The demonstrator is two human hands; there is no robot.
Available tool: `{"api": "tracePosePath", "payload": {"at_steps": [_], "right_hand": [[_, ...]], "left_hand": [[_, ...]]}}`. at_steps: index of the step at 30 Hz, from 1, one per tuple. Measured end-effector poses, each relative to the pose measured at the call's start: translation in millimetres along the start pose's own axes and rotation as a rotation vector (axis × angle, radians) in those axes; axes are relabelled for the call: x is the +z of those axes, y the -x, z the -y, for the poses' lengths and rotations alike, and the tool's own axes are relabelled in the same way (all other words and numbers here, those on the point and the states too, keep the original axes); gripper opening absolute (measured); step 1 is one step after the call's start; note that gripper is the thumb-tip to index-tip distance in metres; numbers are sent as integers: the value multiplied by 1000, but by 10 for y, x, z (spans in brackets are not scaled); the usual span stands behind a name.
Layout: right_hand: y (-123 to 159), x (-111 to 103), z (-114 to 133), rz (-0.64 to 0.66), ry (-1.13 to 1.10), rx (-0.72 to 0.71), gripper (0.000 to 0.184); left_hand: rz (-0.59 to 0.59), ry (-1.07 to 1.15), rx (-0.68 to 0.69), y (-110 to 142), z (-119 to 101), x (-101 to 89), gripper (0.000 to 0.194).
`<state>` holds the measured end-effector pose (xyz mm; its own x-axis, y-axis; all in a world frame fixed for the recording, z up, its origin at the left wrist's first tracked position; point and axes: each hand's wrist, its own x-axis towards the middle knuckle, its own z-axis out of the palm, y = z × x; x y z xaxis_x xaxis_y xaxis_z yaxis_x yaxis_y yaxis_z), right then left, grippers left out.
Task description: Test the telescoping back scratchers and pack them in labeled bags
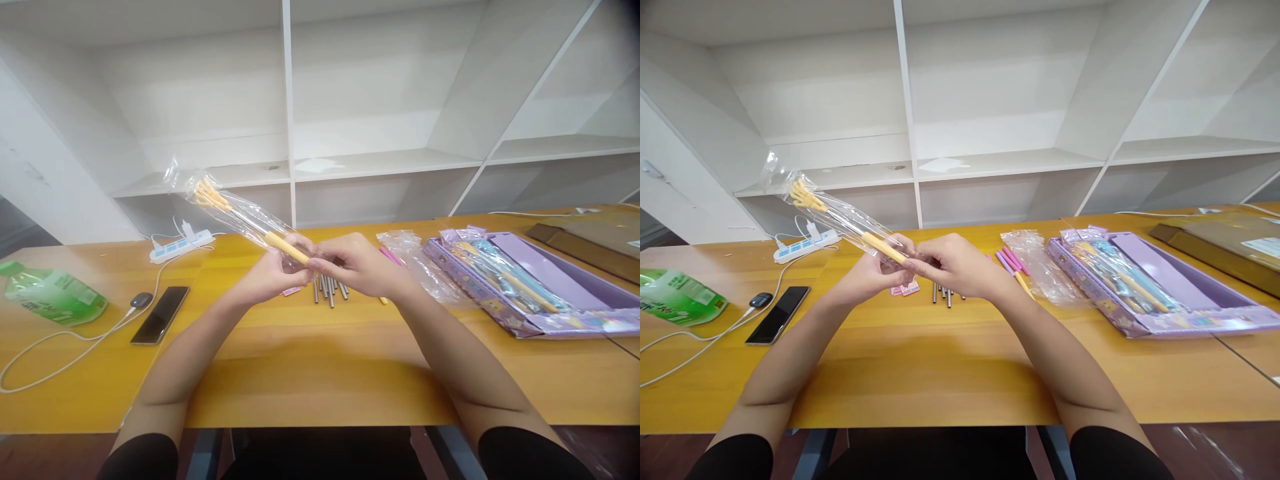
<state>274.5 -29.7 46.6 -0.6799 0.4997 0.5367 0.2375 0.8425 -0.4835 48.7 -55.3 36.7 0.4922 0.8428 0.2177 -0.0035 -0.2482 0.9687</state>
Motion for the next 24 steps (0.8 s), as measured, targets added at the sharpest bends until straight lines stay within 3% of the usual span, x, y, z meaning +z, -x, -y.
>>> {"api": "tracePosePath", "payload": {"at_steps": [9,17,24], "right_hand": [[-20,36,-59,-148,188,-195,47],[-23,56,-81,-60,99,-104,47],[-28,0,-54,25,2,-21,47]], "left_hand": [[27,-14,-16,18,1,-38,34],[17,-94,59,24,92,-168,32],[40,-149,152,5,28,-238,29]]}}
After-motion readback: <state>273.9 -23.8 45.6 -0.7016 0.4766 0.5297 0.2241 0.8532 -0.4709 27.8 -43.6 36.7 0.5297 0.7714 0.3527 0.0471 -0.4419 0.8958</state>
